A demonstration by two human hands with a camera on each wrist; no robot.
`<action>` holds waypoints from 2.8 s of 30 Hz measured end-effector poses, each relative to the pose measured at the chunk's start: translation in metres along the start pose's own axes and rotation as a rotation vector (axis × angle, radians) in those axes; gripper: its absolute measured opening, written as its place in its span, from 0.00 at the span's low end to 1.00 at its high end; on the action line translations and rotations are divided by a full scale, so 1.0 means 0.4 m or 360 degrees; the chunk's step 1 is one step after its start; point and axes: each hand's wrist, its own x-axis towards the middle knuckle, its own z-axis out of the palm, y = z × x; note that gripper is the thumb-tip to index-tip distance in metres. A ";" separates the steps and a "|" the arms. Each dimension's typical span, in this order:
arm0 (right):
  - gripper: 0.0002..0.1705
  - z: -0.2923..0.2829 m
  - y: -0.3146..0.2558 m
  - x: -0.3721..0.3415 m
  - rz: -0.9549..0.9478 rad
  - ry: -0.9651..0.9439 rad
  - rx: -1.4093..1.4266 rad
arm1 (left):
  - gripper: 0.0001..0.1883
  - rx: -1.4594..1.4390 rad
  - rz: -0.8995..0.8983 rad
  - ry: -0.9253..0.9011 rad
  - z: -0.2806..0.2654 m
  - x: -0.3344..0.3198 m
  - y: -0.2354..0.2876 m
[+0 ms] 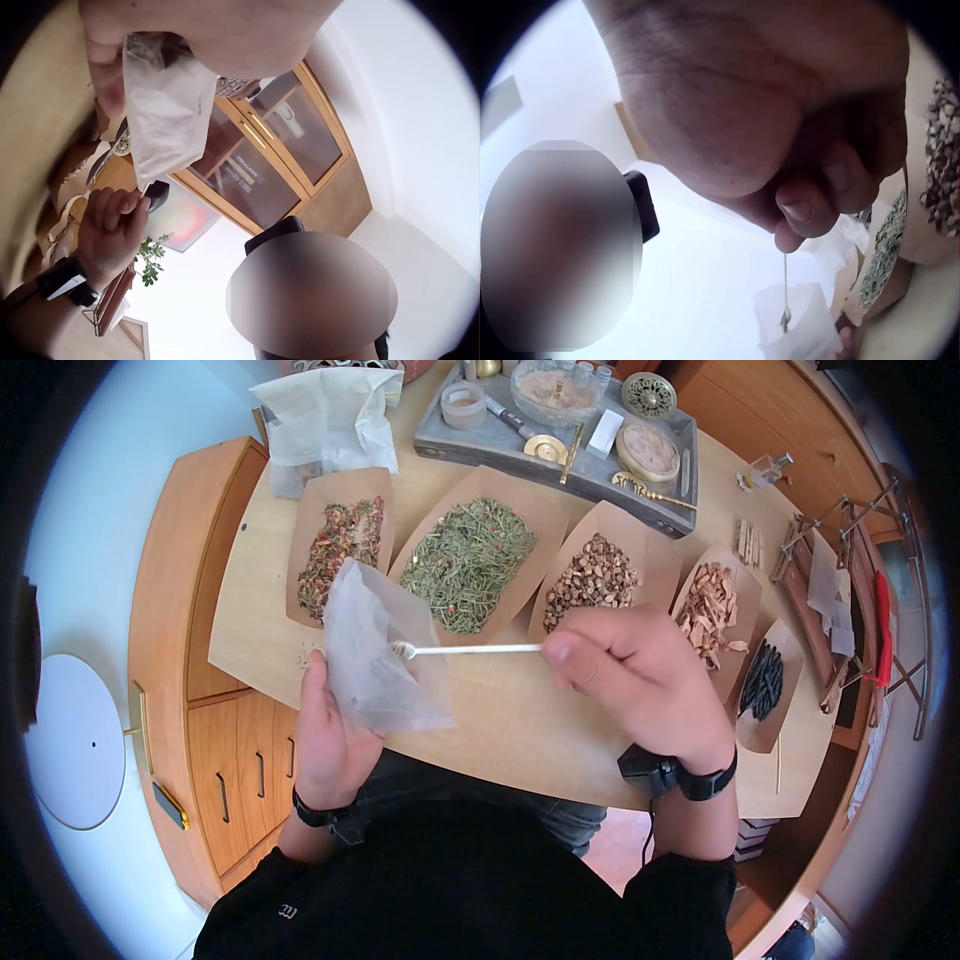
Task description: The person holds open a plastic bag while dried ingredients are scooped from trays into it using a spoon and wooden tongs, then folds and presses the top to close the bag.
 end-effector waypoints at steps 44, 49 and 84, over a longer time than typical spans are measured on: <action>0.23 -0.045 0.057 0.044 0.0033 0.0439 -0.0308 | 0.35 -0.0015 0.0201 -0.0118 -0.040 0.001 -0.040; 0.24 -0.023 0.079 0.079 0.0372 0.0250 -0.0112 | 0.34 -0.0001 0.0184 -0.0127 -0.040 0.003 -0.040; 0.21 -0.051 0.037 0.033 0.0192 0.0126 0.0193 | 0.36 -0.0062 0.0121 -0.0109 -0.035 0.002 -0.033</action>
